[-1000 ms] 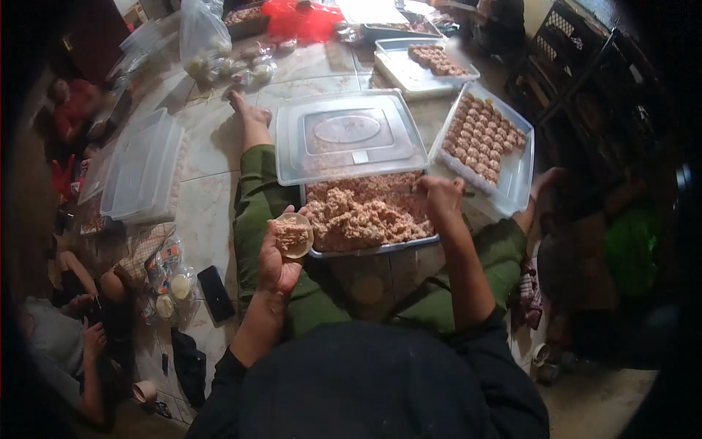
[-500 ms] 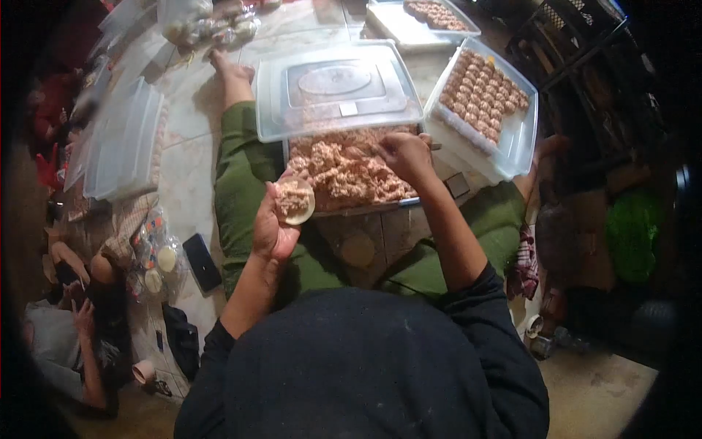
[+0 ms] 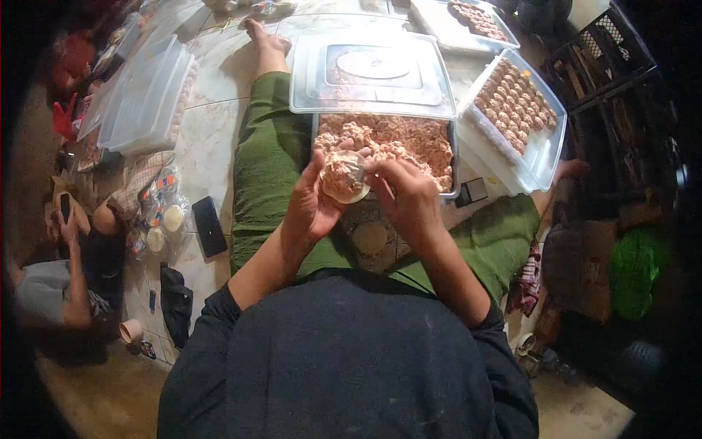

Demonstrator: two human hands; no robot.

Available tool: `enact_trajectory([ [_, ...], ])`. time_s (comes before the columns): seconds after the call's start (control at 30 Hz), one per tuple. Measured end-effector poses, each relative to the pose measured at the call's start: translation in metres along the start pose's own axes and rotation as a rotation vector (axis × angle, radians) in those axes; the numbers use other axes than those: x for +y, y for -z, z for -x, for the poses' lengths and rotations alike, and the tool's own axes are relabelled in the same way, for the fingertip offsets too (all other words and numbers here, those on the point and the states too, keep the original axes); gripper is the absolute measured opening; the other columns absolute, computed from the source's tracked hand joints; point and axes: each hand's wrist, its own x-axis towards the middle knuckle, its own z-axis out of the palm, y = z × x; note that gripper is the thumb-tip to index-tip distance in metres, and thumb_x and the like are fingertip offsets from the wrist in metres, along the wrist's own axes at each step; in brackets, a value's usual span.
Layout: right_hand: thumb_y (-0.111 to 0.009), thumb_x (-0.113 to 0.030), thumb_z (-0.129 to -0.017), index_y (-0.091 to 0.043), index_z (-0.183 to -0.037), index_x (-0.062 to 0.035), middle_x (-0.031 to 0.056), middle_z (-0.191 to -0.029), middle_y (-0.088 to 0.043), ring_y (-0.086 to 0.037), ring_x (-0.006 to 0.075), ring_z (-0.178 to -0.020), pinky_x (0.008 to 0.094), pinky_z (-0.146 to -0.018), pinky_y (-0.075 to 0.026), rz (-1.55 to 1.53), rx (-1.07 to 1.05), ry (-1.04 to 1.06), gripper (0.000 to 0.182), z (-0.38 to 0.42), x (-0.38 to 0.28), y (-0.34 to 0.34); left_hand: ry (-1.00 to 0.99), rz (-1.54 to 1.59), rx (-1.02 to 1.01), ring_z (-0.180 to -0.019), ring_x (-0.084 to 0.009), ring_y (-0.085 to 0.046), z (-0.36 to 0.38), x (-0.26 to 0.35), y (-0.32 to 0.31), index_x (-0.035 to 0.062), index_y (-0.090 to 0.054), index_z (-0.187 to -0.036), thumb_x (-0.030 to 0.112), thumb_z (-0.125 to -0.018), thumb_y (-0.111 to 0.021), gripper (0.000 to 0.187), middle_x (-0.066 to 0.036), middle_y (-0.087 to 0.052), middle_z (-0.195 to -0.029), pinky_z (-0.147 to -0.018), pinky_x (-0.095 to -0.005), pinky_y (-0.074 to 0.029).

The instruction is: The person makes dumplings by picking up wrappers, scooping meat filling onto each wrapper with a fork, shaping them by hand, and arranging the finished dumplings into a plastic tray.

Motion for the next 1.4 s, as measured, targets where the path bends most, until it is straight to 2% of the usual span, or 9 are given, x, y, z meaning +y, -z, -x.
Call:
enact_trajectory([
  [0.2,-0.07,-0.012,-0.081,-0.068,-0.086,-0.0082,0.0076,-0.079,-0.065,-0.065,0.0255,-0.069,0.0357,-0.061,-0.051,0.121,-0.087,0.021,0.008,0.009,0.001,0.008,-0.034,-0.199,0.061,-0.124,-0.0278,-0.05,0.008,0.0,0.003,0.0003,-0.036,-0.138,0.028,-0.1,-0.046,0.048,-0.02,-0.05,-0.133,-0.106,-0.0424,-0.042],
  [0.37,-0.071,-0.018,-0.081,-0.069,-0.088,-0.0096,0.0079,-0.08,-0.066,-0.066,0.0259,-0.072,0.0367,-0.063,-0.052,0.267,-0.032,0.0,0.011,0.0,-0.022,0.028,-0.121,-0.18,-0.001,-0.122,-0.0276,-0.051,0.006,0.01,0.004,0.0005,-0.038,-0.136,0.034,-0.101,-0.042,0.049,-0.02,-0.05,-0.133,-0.105,-0.0411,-0.042],
  [0.5,-0.07,-0.017,-0.081,-0.07,-0.091,-0.0098,0.0093,-0.08,-0.066,-0.066,0.0267,-0.073,0.0366,-0.063,-0.051,0.079,-0.07,0.051,0.012,0.007,-0.022,0.003,-0.034,-0.041,-0.129,-0.123,-0.0288,-0.051,0.012,0.01,-0.007,0.0002,-0.04,-0.135,0.044,-0.101,-0.033,0.056,-0.02,-0.05,-0.134,-0.104,-0.0419,-0.043],
  [0.53,-0.071,-0.016,-0.081,-0.07,-0.09,-0.0094,0.0101,-0.079,-0.066,-0.066,0.0265,-0.071,0.0363,-0.062,-0.051,0.054,-0.082,0.02,0.011,0.008,-0.019,-0.001,-0.044,-0.121,0.012,-0.124,-0.0294,-0.05,0.013,0.009,-0.007,0.0006,-0.039,-0.135,0.048,-0.101,-0.026,0.06,-0.02,-0.049,-0.135,-0.104,-0.0426,-0.043],
  [0.83,-0.069,-0.022,-0.082,-0.068,-0.086,-0.0112,0.0066,-0.077,-0.064,-0.065,0.0274,-0.069,0.0386,-0.06,-0.051,0.057,0.009,0.025,0.011,-0.006,-0.031,0.028,0.034,-0.032,-0.022,-0.126,-0.0325,-0.048,0.015,0.016,-0.003,-0.0026,-0.034,-0.139,0.039,-0.103,-0.028,0.056,-0.024,-0.046,-0.136,-0.107,-0.0423,-0.04],
  [0.93,-0.069,-0.022,-0.082,-0.07,-0.088,-0.0129,0.0069,-0.078,-0.065,-0.065,0.027,-0.07,0.0376,-0.061,-0.051,0.046,-0.082,0.043,0.011,-0.004,-0.015,0.02,0.019,-0.365,-0.091,-0.125,-0.0311,-0.048,0.021,0.006,-0.014,-0.0031,-0.033,-0.139,0.036,-0.103,-0.031,0.054,-0.024,-0.046,-0.135,-0.106,-0.0406,-0.041],
  [1.13,-0.07,-0.009,-0.082,-0.071,-0.09,-0.005,0.009,-0.08,-0.067,-0.063,0.0199,-0.067,0.0311,-0.06,-0.05,0.041,-0.132,-0.009,0.01,0.0,-0.005,0.036,0.018,-0.289,0.011,-0.126,-0.0284,-0.048,0.017,0.01,-0.008,-0.0043,-0.031,-0.14,0.052,-0.097,-0.039,0.071,-0.022,-0.047,-0.135,-0.105,-0.0398,-0.042],
  [1.23,-0.069,-0.007,-0.082,-0.07,-0.091,-0.0042,0.0092,-0.081,-0.067,-0.063,0.018,-0.068,0.0302,-0.06,-0.049,0.016,-0.013,0.007,0.01,-0.001,-0.002,0.038,0.06,-0.114,-0.147,-0.124,-0.027,-0.05,0.016,0.02,-0.009,-0.0038,-0.031,-0.14,0.056,-0.095,-0.039,0.076,-0.02,-0.048,-0.134,-0.105,-0.0395,-0.042],
  [1.4,-0.069,-0.008,-0.082,-0.07,-0.093,-0.0049,0.0102,-0.082,-0.067,-0.065,0.0216,-0.07,0.0313,-0.061,-0.05,0.007,-0.067,0.059,0.011,0.0,-0.004,0.025,0.101,-0.302,-0.117,-0.112,-0.0188,-0.056,0.022,0.003,-0.013,-0.0004,-0.028,-0.143,0.007,-0.094,-0.052,0.055,-0.014,-0.052,-0.126,-0.099,-0.0316,-0.045],
])
